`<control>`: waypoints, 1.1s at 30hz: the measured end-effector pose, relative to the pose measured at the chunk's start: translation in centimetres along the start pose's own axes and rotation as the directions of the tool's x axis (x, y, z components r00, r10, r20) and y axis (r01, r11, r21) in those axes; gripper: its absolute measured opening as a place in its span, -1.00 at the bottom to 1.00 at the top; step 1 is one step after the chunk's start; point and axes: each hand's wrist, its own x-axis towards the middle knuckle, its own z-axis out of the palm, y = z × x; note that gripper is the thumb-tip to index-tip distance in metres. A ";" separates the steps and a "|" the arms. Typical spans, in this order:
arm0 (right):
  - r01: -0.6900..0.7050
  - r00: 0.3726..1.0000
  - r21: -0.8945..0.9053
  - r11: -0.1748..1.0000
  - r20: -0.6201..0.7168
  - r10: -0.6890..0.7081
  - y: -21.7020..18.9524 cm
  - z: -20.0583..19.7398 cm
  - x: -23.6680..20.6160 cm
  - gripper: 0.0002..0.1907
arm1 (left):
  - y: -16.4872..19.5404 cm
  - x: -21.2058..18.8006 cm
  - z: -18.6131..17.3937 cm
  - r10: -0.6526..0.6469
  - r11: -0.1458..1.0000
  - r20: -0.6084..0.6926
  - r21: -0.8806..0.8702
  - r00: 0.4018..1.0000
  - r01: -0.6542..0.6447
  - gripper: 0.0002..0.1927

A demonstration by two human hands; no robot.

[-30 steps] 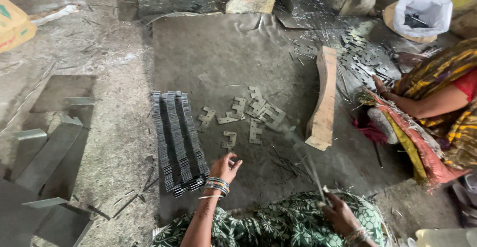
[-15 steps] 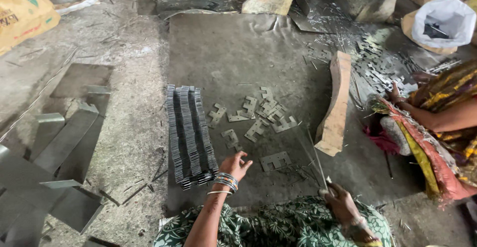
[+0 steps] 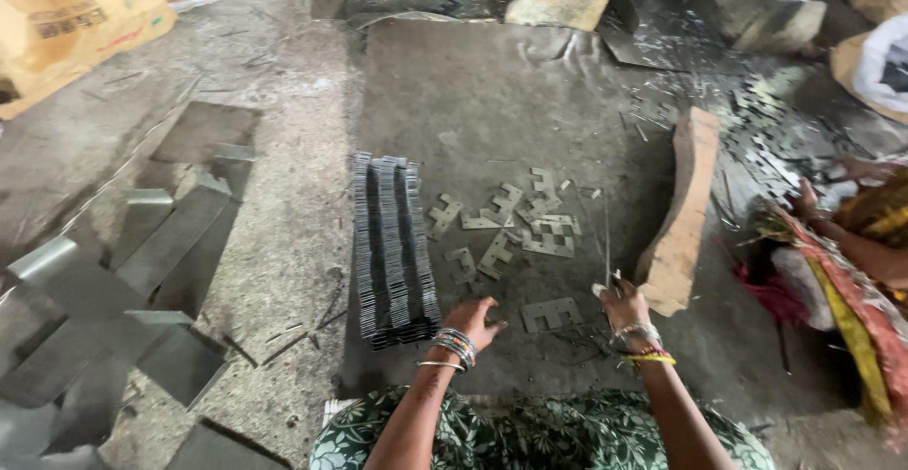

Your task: The person sits on the floor and sorts small metal brackets, picking them up from a pile and stacking them neatly. The person uses both hands to handle the brackets and occasionally uses a cloth to wipe them.

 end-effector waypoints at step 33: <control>0.066 0.918 -0.266 0.962 0.393 0.045 12.1 -5.0 -3.4 -0.37 | -1.5 0.7 1.2 -0.050 0.998 0.278 0.050 0.959 0.038 -0.29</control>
